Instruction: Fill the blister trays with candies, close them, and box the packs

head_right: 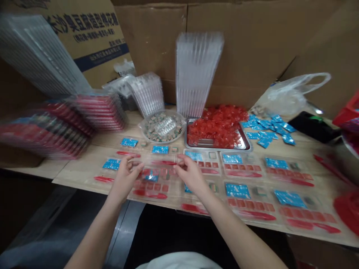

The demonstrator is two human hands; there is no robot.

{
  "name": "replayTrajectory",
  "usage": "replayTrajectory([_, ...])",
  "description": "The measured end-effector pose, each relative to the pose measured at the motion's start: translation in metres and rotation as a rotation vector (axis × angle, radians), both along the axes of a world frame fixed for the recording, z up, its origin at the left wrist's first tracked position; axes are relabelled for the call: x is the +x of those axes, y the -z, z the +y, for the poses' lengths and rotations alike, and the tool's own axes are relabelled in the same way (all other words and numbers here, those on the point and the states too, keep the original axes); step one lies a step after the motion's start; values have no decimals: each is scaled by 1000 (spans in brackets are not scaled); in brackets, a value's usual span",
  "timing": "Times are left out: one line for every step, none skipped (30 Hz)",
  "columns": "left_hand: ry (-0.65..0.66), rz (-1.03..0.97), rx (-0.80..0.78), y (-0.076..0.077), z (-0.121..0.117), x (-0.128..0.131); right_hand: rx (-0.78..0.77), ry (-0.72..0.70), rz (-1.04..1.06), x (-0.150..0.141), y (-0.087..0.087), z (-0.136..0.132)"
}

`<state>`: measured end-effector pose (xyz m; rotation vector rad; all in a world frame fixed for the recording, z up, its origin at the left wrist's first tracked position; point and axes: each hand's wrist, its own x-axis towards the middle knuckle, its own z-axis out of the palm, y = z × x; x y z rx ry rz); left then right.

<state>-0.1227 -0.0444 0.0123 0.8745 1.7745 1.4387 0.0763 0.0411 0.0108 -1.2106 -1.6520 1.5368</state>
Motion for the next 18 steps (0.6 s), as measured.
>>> replayTrajectory([6,80,0,4,12,-3,33,38,-35,-3,2,9])
replayTrajectory([9,177,-9,7,22,-6,64,67,-75,-6,5,18])
replayTrajectory([15,284,-26,9,32,-7,100,86,-122,-8,7,26])
replayTrajectory([26,389,-50,11,40,-8,148,98,-177,-10,9,32])
replayTrajectory([39,486,-74,13,46,-9,213,108,-237,-11,11,37])
replayTrajectory([51,571,-96,13,49,-9,289,117,-300,-13,13,40])
replayTrajectory([56,644,-116,14,51,-9,363,120,-359,-14,14,42])
replayTrajectory([56,703,-132,14,50,-9,428,120,-418,-15,16,42])
replayTrajectory([54,747,-147,14,49,-8,482,119,-477,-17,16,42])
replayTrajectory([56,776,-161,13,48,-8,522,118,-535,-18,16,40])
replayTrajectory([68,788,-176,13,46,-8,546,112,-593,-19,15,38])
replayTrajectory([91,787,-195,13,44,-8,557,98,-649,-19,14,36])
replayTrajectory([118,779,-217,12,43,-9,558,76,-703,-20,11,33])
replayTrajectory([142,768,-241,11,42,-10,555,53,-755,-20,8,30])
replayTrajectory([162,758,-263,10,42,-11,550,28,-802,-20,5,28])
replayTrajectory([178,748,-283,8,42,-12,543,5,-844,-20,2,26])
replayTrajectory([194,737,-298,7,43,-14,536,-11,-883,-20,0,25])
replayTrajectory([212,721,-304,5,43,-15,530,-17,-915,-20,-3,25])
